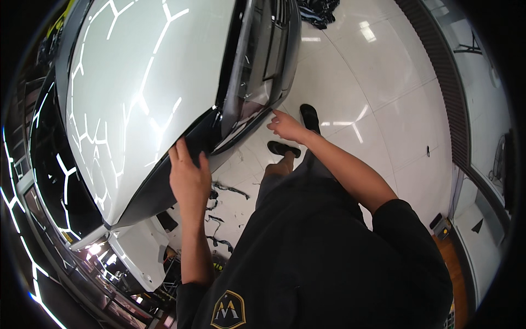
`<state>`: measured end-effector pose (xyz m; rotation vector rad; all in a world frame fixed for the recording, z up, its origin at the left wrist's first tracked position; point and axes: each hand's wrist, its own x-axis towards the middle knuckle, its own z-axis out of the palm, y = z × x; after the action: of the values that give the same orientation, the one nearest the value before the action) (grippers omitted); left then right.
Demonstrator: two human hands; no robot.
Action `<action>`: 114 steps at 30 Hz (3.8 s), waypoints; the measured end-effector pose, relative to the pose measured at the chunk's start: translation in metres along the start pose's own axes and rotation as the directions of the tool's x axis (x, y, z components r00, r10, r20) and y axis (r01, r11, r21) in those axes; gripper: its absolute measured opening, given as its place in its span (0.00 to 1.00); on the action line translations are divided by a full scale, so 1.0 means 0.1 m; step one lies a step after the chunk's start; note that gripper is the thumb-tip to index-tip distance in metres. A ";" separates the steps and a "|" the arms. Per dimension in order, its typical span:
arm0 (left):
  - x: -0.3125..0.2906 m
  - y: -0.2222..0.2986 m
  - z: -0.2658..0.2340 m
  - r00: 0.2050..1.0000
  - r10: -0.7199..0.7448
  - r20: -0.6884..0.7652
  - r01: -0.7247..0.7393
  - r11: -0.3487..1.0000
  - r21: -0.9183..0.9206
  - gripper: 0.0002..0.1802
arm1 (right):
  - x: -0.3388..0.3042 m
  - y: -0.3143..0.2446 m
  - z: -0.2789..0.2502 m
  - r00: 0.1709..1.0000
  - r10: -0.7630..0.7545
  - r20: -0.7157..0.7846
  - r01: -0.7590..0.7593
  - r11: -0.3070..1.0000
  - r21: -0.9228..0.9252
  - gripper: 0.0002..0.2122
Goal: The person removes several trim pieces and seals from a white car, including the door frame weatherstrip, A-pillar trim, and front bumper molding. They work by hand, detaching clips and pulling off flexible trim components, then place the removed parts on the floor.
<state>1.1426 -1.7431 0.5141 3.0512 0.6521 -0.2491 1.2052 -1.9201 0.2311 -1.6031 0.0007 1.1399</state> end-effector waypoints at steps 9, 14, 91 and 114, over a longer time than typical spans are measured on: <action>-0.25 -0.28 -0.15 0.998 -0.015 -0.062 0.006 0.990 -0.143 0.32 | -0.68 -0.69 0.08 0.996 -0.085 -0.013 0.086 0.983 0.162 0.10; -0.52 -0.61 -0.11 0.978 -0.061 -0.200 -0.004 0.951 -0.309 0.31 | -1.14 -1.36 0.54 0.832 -0.539 -0.135 0.543 0.840 -0.002 0.09; -1.64 -2.84 3.68 0.845 -0.490 0.212 -0.291 -0.756 -0.586 0.23 | -0.40 0.81 2.43 0.960 -0.234 0.152 0.279 0.796 -0.538 0.18; -1.76 -2.73 3.91 0.854 -0.500 0.144 -0.387 -0.795 -0.467 0.31 | 0.25 1.09 2.98 0.690 -0.721 0.066 0.448 0.353 -0.822 0.19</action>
<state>0.8129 -1.5828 0.1616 0.4127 0.5223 0.8570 0.9657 -1.7246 0.1566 -2.2723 -0.9724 0.2202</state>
